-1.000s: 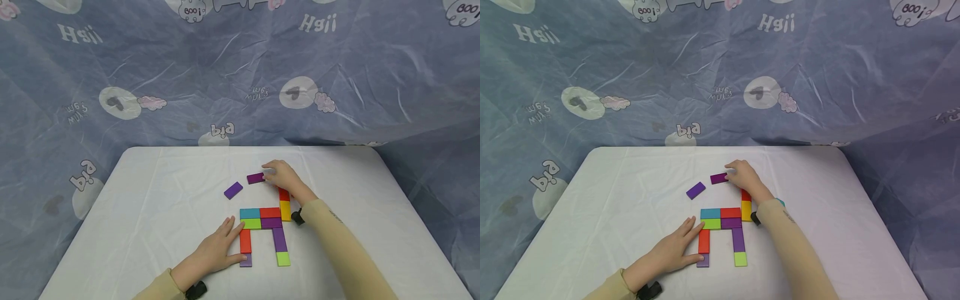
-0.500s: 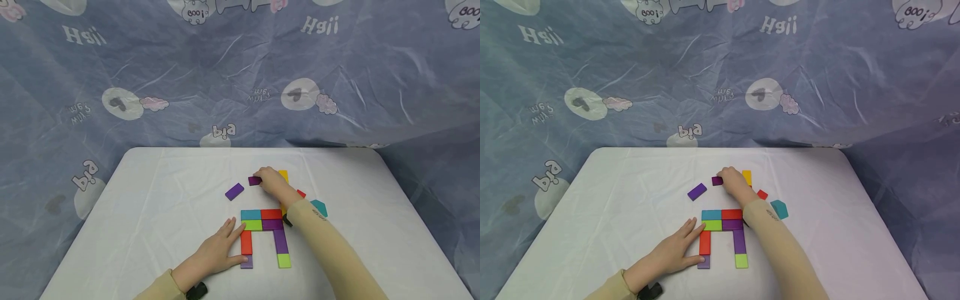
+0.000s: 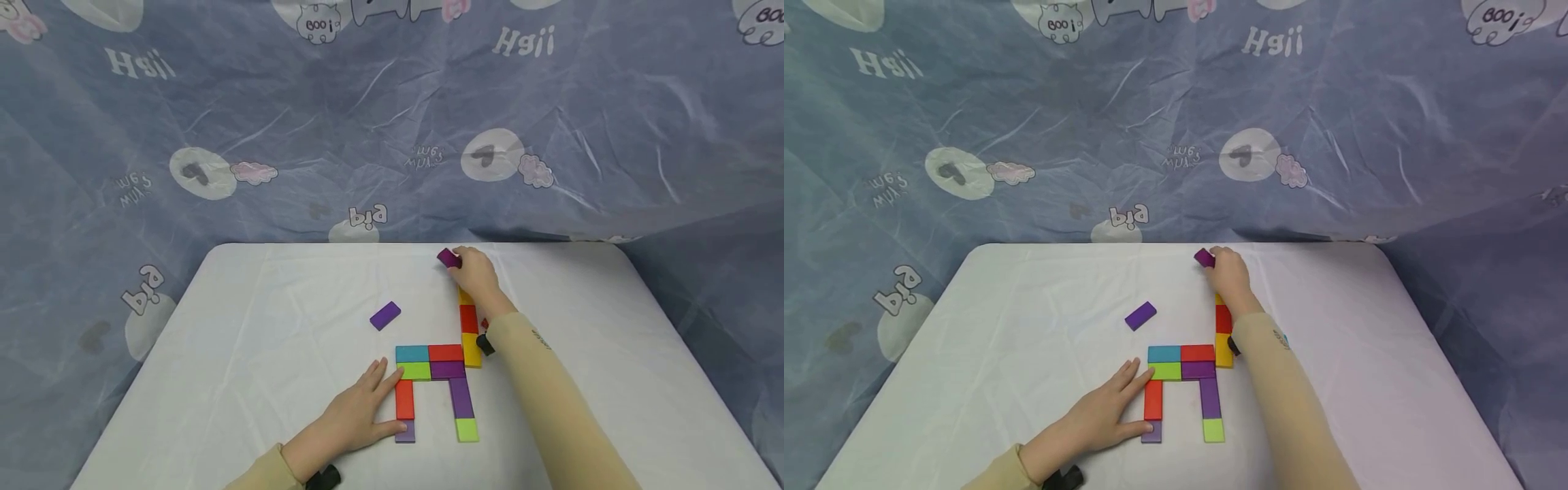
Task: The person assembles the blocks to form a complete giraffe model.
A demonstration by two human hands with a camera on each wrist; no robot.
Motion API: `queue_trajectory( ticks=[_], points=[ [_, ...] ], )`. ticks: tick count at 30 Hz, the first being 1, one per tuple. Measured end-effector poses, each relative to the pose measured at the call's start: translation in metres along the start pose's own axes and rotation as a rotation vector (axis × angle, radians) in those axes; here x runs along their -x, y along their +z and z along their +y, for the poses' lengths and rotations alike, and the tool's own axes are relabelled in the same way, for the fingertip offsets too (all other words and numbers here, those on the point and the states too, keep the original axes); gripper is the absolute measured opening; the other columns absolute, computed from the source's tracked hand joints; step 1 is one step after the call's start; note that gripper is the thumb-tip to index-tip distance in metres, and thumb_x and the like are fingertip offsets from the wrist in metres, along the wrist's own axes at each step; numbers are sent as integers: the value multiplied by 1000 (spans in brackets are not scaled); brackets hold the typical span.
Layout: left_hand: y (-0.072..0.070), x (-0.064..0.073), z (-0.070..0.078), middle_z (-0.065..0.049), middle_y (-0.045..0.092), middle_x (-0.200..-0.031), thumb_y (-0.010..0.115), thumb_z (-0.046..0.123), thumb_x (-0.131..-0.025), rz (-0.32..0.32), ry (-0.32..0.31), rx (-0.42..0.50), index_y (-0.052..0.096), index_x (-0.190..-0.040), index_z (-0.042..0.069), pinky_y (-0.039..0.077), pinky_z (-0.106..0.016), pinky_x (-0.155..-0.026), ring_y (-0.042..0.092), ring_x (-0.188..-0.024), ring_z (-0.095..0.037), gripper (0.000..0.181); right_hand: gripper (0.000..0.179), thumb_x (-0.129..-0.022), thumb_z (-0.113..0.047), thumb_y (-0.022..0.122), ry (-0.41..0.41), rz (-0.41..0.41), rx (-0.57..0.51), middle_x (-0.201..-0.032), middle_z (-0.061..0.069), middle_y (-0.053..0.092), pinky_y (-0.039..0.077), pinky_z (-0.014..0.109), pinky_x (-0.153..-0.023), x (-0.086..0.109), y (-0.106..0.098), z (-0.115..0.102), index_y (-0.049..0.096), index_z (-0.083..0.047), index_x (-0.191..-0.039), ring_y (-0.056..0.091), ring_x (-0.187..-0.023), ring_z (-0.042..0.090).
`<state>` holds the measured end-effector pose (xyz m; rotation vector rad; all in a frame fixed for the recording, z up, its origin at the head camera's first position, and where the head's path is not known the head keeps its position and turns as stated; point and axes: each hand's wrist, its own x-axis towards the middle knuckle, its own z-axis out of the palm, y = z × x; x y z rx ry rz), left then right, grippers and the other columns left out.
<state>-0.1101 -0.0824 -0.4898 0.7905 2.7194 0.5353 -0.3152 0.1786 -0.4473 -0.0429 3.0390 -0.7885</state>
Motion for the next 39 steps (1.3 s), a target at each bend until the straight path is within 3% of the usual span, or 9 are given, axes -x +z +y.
queue_trajectory(
  ticks=[4, 7, 12, 15, 20, 24, 28, 35, 39],
  points=[
    [0, 2, 1, -18, 29, -160, 62, 62, -88, 4, 5, -6, 33, -155, 18, 49, -50, -102, 30, -148, -34, 85, 48, -94, -16, 64, 176, 73, -57, -128, 26, 58, 49, 47, -101, 1, -10, 18, 51, 2, -137, 58, -110, 38],
    [-1, 2, 2, -18, 30, -160, 62, 61, -88, 8, 4, -10, 33, -155, 18, 49, -50, -101, 31, -148, -34, 85, 43, -94, -15, 64, 248, 106, -44, -126, 29, 59, 49, 49, -102, 3, -12, 28, 52, 6, -130, 58, -108, 40],
    [-1, 2, 1, -18, 30, -160, 63, 61, -87, 12, 3, -9, 34, -155, 17, 49, -51, -101, 31, -147, -34, 86, 39, -93, -15, 66, 286, 82, 53, -119, 31, 61, 48, 50, -103, 7, -11, 40, 53, 10, -121, 59, -106, 41],
    [-1, 1, 1, -18, 31, -159, 64, 60, -87, 16, 4, -10, 34, -154, 17, 49, -51, -101, 32, -147, -34, 85, 33, -93, -16, 67, 280, 33, 101, -106, 27, 64, 52, 46, -97, 8, -11, 44, 58, 10, -112, 60, -96, 37],
    [-1, 1, 1, -19, 31, -159, 63, 60, -87, 22, 8, -14, 34, -154, 16, 48, -51, -102, 32, -147, -35, 85, 21, -95, -16, 65, 257, -49, 43, -93, 21, 64, 54, 40, -84, 8, -16, 49, 66, 5, -96, 55, -84, 31],
    [-4, 1, 2, -20, 31, -159, 64, 59, -87, 28, 14, -7, 35, -154, 15, 48, -51, -102, 32, -146, -35, 85, 26, -97, -9, 59, 263, -146, -51, -120, 25, 62, 51, 45, -99, 6, -22, 55, 68, 2, -118, 53, -103, 35],
    [-4, 1, 1, -20, 31, -159, 64, 60, -87, 30, 19, -3, 35, -154, 15, 48, -51, -102, 33, -146, -36, 85, 45, -96, -3, 56, 257, -231, -59, -142, 28, 48, 43, 50, -108, 5, -24, 58, 53, -5, -140, 46, -118, 40],
    [-1, 1, 0, -21, 32, -158, 62, 60, -88, 40, 32, -10, 35, -154, 14, 48, -51, -102, 33, -146, -37, 85, 51, -100, -18, 55, 157, -248, 3, -140, 31, 45, 40, 52, -110, 5, -16, 58, 40, 1, -146, 47, -121, 42],
    [0, 0, 0, -20, 31, -159, 64, 59, -88, 30, 19, -3, 35, -154, 15, 48, -51, -102, 33, -146, -36, 84, 62, -101, -29, 55, 154, -274, 25, -140, 32, 40, 39, 53, -110, 6, -15, 55, 31, 0, -150, 44, -123, 43]
  ],
)
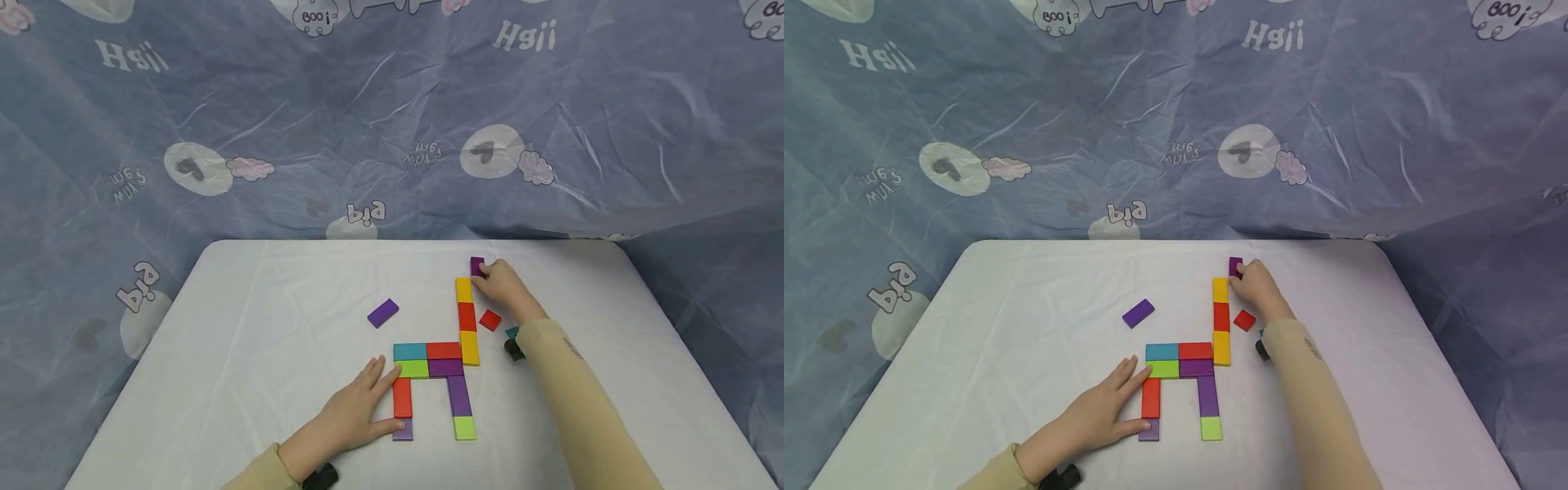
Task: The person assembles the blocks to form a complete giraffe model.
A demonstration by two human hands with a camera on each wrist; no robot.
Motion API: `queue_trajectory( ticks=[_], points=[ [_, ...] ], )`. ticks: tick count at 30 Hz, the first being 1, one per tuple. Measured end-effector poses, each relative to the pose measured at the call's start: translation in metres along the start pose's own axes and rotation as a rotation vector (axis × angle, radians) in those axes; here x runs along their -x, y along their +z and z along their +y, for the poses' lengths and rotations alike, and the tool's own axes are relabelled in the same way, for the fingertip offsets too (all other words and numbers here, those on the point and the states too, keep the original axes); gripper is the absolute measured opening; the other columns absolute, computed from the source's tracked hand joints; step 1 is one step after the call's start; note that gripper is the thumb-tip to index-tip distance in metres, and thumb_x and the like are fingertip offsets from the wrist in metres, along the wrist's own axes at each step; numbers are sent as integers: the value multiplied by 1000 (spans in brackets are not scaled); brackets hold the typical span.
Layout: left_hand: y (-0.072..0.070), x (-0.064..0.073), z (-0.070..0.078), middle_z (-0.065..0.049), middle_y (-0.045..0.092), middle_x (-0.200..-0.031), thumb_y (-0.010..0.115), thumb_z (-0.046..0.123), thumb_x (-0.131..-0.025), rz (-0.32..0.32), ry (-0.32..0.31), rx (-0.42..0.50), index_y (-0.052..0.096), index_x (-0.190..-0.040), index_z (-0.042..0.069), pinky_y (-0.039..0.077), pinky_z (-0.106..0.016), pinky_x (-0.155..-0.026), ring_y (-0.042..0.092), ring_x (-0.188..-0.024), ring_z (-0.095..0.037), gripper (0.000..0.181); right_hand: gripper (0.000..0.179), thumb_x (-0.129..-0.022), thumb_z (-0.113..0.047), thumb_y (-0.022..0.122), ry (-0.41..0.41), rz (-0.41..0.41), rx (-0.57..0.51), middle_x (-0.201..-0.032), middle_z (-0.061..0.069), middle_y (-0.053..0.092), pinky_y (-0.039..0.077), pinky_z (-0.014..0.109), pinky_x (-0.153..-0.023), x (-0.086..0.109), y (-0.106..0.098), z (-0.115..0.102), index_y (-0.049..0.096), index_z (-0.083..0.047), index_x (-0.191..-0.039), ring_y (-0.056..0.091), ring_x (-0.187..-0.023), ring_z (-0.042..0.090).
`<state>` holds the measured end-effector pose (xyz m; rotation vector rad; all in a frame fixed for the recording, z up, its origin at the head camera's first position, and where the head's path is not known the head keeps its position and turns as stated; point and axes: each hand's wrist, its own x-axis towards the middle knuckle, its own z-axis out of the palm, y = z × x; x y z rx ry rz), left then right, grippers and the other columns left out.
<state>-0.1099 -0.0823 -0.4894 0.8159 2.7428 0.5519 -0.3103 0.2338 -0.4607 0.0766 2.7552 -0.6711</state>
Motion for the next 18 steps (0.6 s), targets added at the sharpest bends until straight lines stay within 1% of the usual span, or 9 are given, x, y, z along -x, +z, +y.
queue_trajectory(
  ticks=[3, 6, 8, 12, 18],
  points=[
    [0, 0, 0, -19, 30, -159, 64, 59, -87, -11, -13, -1, 34, -154, 17, 48, -50, -103, 32, -147, -34, 85, 73, -99, -37, 56, 12, -36, -9, -143, 32, 34, 40, 54, -110, 1, 2, -3, 23, -2, -154, 38, -126, 44],
    [0, 0, 1, -18, 30, -160, 64, 59, -87, -13, -14, 2, 34, -155, 17, 48, -50, -103, 31, -147, -34, 85, 79, -97, -41, 58, -7, -50, 12, -145, 32, 31, 40, 54, -109, -1, 7, -3, 20, -2, -155, 34, -129, 44],
    [0, 0, 0, -18, 30, -160, 64, 60, -87, -14, -14, 2, 34, -155, 17, 48, -50, -103, 31, -147, -34, 85, 78, -97, -41, 58, -21, -45, 33, -146, 30, 32, 42, 53, -109, -3, 9, -5, 21, -3, -154, 33, -131, 44],
    [1, 0, 0, -19, 31, -159, 63, 59, -88, -10, -11, 2, 35, -154, 16, 48, -50, -103, 32, -147, -35, 84, 71, -98, -37, 58, -75, -13, 77, -143, 28, 38, 42, 51, -109, -5, 12, -6, 27, -3, -153, 37, -127, 42],
    [2, -1, -2, -18, 30, -159, 63, 60, -88, -12, -12, -7, 34, -155, 17, 48, -50, -103, 31, -147, -34, 85, 66, -99, -34, 57, -104, 8, 128, -141, 26, 42, 42, 52, -108, -5, 13, -10, 32, -6, -153, 41, -126, 41]
  ],
)
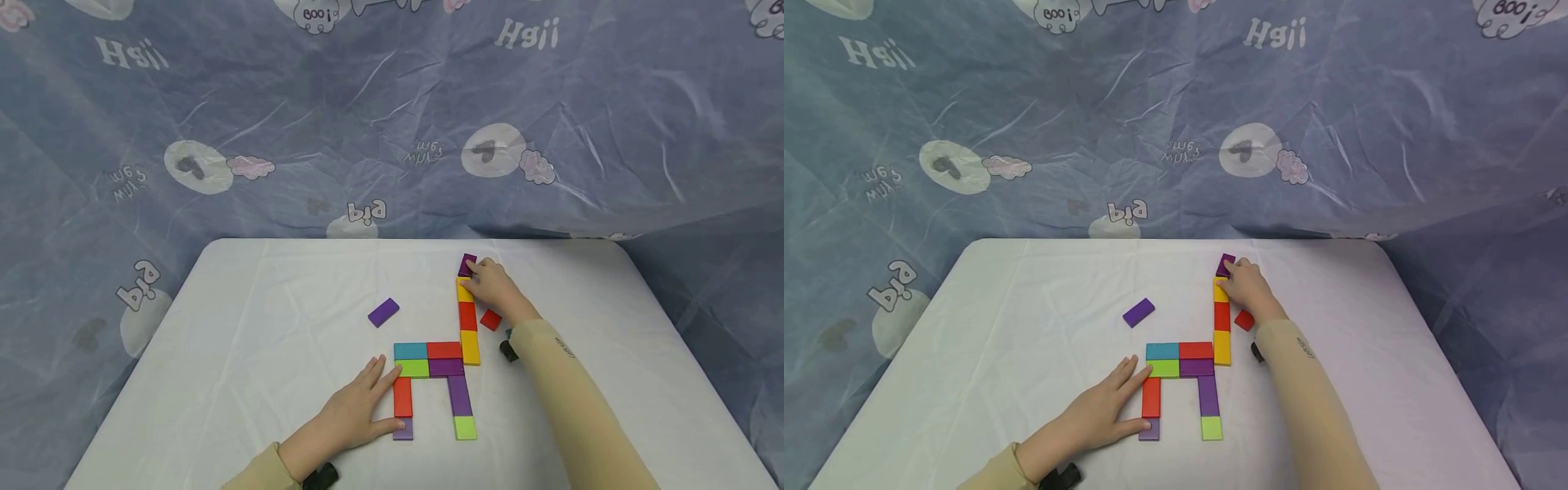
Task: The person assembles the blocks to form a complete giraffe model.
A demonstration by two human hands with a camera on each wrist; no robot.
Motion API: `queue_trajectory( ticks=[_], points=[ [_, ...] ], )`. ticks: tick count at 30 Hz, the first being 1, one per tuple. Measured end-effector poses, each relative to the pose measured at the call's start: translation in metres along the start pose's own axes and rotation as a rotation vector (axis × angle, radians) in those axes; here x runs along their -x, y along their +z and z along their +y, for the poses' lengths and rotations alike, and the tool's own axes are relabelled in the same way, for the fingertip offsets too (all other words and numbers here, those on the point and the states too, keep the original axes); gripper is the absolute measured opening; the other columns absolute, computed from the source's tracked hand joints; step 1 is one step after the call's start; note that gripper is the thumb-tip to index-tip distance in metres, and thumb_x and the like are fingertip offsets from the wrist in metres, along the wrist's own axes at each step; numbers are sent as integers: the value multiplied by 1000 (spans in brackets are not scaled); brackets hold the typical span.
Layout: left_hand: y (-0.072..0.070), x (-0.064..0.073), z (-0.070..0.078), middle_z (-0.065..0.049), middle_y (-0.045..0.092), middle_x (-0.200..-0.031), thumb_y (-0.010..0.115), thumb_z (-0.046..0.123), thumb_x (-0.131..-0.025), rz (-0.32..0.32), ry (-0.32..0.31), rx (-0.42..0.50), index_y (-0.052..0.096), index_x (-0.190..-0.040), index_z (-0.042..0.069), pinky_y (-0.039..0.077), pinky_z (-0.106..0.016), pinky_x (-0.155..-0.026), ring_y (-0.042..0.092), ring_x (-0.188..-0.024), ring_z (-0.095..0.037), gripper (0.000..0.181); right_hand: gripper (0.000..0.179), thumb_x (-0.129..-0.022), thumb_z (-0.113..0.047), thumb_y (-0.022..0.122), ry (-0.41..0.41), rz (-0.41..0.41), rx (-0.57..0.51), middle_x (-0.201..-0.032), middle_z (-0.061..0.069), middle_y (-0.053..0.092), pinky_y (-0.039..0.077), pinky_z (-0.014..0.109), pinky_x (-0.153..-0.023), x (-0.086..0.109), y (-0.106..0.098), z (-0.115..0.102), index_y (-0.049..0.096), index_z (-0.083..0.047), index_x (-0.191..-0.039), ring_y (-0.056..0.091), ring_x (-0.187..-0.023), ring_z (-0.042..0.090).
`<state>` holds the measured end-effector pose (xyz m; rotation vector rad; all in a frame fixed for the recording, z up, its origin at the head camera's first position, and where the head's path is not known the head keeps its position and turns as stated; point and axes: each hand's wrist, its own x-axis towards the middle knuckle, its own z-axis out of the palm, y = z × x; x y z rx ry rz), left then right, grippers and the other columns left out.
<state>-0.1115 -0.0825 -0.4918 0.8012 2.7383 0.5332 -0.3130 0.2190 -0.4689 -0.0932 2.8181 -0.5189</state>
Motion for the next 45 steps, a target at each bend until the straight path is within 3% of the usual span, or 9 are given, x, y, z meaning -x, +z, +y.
queue_trajectory(
  ticks=[8, 16, 23, 34, 45],
  points=[
    [-1, 0, 0, -19, 31, -159, 63, 60, -88, 3, 3, 1, 34, -154, 16, 49, -49, -102, 32, -147, -34, 85, 59, -100, -31, 57, -46, -4, 46, -145, 27, 41, 42, 55, -107, 2, 0, -2, 38, -11, -151, 41, -129, 44],
    [-1, 0, 1, -18, 30, -160, 63, 60, -87, -3, 2, 4, 34, -155, 17, 49, -50, -102, 31, -147, -34, 85, 53, -100, -27, 57, -64, -13, 12, -148, 25, 42, 34, 57, -113, 4, 1, 0, 43, -12, -149, 40, -134, 42],
    [1, 0, -1, -18, 31, -160, 64, 60, -87, 11, 4, 1, 34, -154, 17, 50, -49, -101, 32, -147, -33, 85, 53, -100, -28, 58, -63, -10, -4, -148, 23, 42, 36, 55, -112, 4, 2, 3, 44, -13, -149, 39, -135, 41],
    [2, 0, -2, -18, 31, -160, 64, 59, -87, 18, 7, -10, 34, -154, 17, 49, -49, -102, 31, -147, -33, 85, 53, -100, -26, 59, -99, 28, 17, -146, 24, 44, 33, 55, -114, 5, 4, 4, 45, -9, -147, 40, -135, 42],
    [0, 0, -1, -19, 30, -159, 63, 59, -88, 17, 14, -6, 34, -155, 16, 49, -50, -102, 31, -147, -34, 84, 52, -100, -27, 58, -73, 37, 57, -144, 26, 47, 35, 54, -113, 6, 5, -2, 43, -8, -147, 43, -133, 42]
  ],
)
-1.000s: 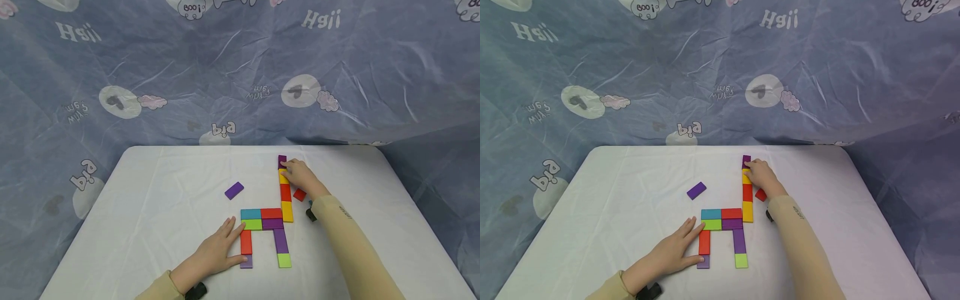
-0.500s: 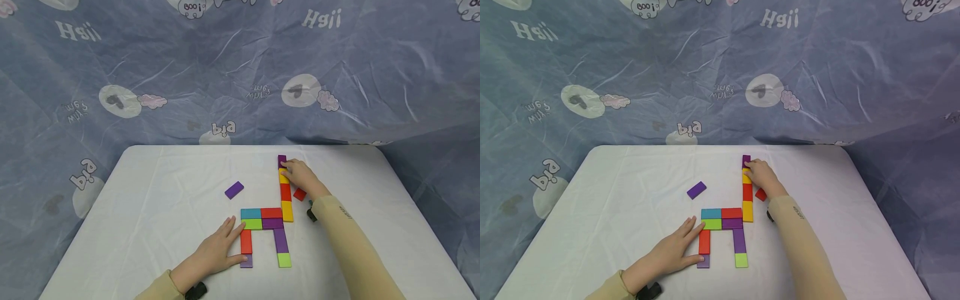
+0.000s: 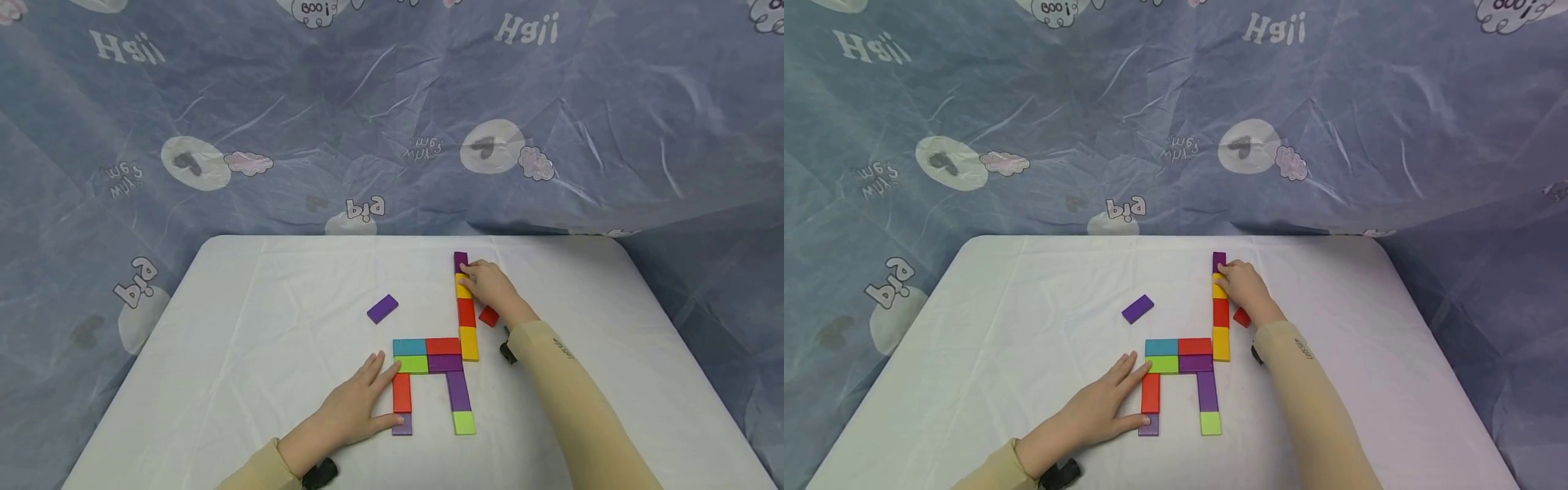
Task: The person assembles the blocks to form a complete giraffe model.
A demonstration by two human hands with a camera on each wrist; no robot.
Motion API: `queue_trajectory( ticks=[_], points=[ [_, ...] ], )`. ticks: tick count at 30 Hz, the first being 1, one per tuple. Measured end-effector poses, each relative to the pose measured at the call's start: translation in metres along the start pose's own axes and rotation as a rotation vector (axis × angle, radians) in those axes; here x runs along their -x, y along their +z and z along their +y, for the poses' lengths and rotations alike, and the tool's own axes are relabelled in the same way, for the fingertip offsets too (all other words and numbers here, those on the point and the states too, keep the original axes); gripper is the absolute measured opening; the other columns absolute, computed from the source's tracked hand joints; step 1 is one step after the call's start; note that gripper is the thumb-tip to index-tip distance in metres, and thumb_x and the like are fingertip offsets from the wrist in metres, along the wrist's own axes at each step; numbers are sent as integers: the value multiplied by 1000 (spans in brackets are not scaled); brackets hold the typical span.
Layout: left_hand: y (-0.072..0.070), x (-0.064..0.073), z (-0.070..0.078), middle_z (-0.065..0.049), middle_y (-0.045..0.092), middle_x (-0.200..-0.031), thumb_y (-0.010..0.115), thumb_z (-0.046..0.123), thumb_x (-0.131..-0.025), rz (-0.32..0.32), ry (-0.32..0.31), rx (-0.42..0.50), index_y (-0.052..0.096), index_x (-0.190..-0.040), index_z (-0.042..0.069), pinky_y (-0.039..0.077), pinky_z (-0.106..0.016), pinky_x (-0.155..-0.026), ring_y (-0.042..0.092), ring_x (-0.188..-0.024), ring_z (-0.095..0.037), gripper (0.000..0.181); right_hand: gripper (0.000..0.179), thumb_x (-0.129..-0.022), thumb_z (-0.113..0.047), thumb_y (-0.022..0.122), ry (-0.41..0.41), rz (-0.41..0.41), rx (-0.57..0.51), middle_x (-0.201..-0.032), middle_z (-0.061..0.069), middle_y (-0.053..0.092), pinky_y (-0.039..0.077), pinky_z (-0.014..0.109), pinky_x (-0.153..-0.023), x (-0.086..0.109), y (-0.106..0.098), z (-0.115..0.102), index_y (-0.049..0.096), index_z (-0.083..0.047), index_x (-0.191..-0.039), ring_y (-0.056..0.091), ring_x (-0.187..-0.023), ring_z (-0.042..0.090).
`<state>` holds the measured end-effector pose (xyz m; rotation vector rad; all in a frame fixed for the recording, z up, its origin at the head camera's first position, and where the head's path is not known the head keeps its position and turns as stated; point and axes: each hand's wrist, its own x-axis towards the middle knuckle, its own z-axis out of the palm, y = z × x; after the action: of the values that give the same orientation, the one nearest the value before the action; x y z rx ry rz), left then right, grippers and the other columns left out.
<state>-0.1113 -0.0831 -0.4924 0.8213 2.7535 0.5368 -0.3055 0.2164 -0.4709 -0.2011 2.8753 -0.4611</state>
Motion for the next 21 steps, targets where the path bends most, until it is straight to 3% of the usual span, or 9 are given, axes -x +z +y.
queue_trajectory(
  ticks=[8, 21],
  points=[
    [2, 0, -1, -19, 30, -159, 63, 59, -88, 2, 1, -1, 34, -155, 16, 48, -50, -103, 31, -147, -34, 84, 51, -100, -24, 58, -25, 36, 7, -141, 26, 50, 39, 52, -111, 3, 2, 0, 44, -6, -145, 47, -130, 41],
    [-1, 1, 2, -21, 31, -159, 63, 58, -88, 0, 9, 10, 35, -154, 15, 49, -51, -101, 32, -147, -36, 84, 52, -101, -27, 55, -11, 28, -2, -143, 27, 47, 38, 53, -111, 4, 4, 0, 42, -7, -148, 46, -130, 41]
  ],
)
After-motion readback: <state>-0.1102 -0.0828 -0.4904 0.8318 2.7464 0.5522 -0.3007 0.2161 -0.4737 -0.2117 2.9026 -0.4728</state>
